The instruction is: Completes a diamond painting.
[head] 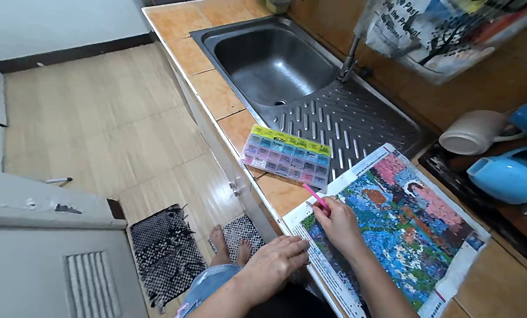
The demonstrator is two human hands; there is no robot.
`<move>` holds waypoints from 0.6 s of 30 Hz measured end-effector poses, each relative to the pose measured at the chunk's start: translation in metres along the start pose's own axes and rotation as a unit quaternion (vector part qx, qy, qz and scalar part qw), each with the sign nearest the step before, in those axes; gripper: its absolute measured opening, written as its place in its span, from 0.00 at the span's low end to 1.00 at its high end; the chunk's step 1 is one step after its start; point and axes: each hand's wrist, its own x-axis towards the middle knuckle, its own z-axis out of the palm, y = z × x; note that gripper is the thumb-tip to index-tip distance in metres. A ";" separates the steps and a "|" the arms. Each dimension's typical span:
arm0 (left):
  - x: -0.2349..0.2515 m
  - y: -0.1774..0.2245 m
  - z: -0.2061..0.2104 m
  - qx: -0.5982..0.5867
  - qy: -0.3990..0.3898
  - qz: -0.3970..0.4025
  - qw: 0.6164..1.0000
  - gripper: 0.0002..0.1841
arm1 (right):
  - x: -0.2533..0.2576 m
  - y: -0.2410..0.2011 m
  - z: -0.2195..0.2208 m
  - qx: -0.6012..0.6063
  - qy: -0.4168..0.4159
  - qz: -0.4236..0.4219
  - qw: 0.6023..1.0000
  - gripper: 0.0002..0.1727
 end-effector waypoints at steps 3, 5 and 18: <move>0.000 -0.001 -0.002 -0.034 0.007 0.000 0.999 0.16 | 0.001 0.004 0.000 0.010 0.003 0.009 1.000 0.06; -0.001 -0.002 -0.002 -0.033 0.018 -0.002 0.999 0.15 | 0.001 0.006 0.000 0.017 0.007 0.011 1.000 0.06; -0.006 -0.003 -0.006 -0.014 0.091 -0.020 0.996 0.16 | 0.002 0.006 -0.002 0.038 0.011 0.007 0.999 0.06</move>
